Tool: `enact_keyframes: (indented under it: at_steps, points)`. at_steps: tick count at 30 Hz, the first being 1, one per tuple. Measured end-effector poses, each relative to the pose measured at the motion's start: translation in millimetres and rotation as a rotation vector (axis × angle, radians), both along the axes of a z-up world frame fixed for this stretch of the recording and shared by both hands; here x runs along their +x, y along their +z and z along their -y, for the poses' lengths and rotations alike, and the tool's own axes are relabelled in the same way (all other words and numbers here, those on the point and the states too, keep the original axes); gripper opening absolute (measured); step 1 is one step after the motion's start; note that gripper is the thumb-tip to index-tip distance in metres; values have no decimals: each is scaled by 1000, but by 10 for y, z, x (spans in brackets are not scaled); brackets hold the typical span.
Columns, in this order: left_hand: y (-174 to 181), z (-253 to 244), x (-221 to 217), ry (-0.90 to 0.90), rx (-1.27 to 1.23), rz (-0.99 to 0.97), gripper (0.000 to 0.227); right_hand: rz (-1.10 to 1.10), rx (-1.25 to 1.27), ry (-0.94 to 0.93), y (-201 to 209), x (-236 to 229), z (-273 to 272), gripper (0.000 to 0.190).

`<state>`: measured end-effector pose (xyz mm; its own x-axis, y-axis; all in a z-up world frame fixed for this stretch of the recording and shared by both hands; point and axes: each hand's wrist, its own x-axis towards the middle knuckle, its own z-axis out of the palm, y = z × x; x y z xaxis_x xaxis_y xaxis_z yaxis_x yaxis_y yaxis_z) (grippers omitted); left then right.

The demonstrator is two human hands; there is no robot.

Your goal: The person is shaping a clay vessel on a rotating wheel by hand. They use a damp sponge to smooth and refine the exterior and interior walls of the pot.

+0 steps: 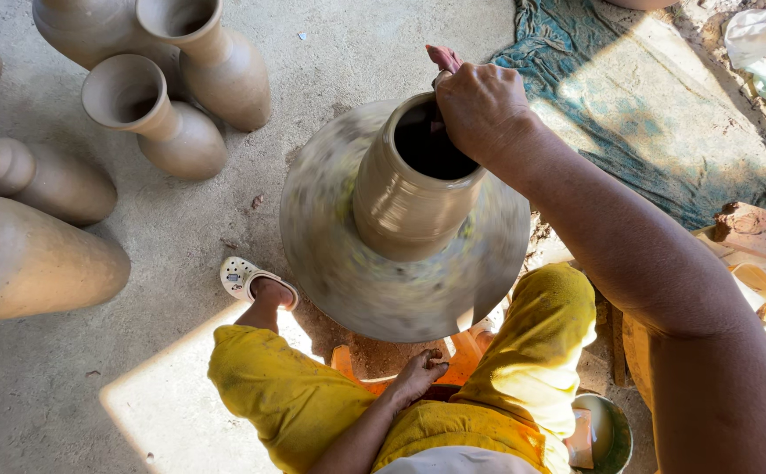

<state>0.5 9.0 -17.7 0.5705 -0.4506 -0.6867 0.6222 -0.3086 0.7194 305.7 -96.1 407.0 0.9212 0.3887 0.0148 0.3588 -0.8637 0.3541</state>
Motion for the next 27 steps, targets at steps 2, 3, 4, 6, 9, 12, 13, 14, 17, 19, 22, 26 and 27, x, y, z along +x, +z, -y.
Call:
enact_keyframes:
  at_steps: [2,3,4,6,9,12,13,14,17,19,22,26,27]
  points:
    - [1,4,4,-4,-1,10,61,-12,9,-10,26,-5,-7,44]
    - [6,0,4,-6,-2,14,61,-20,8,-15,34,-7,-7,46]
    - [18,-3,8,-11,5,15,61,-29,8,-19,39,-4,-3,49]
    - [46,-5,21,-21,18,17,61,-18,12,-4,43,10,11,45]
    - [85,-4,16,-38,23,50,61,1,6,6,21,43,24,39]
    - [87,-12,26,-49,35,63,63,-1,12,10,-23,67,18,37]
    - [86,-13,26,-49,36,64,63,-5,17,11,-36,70,17,37]
    - [85,-13,30,-50,36,66,63,-2,4,10,-44,73,16,36]
    - [80,-1,35,-55,42,46,64,1,-25,9,-58,71,14,32]
    - [77,14,23,-54,44,37,64,-4,-31,14,-58,56,18,32]
    - [57,16,28,-59,49,49,64,-32,-29,-21,-54,46,20,32]
    - [12,20,26,-81,74,69,66,-20,-60,-20,-51,28,35,37]
    - [3,21,24,-82,76,68,67,-19,-64,-24,-49,28,41,36]
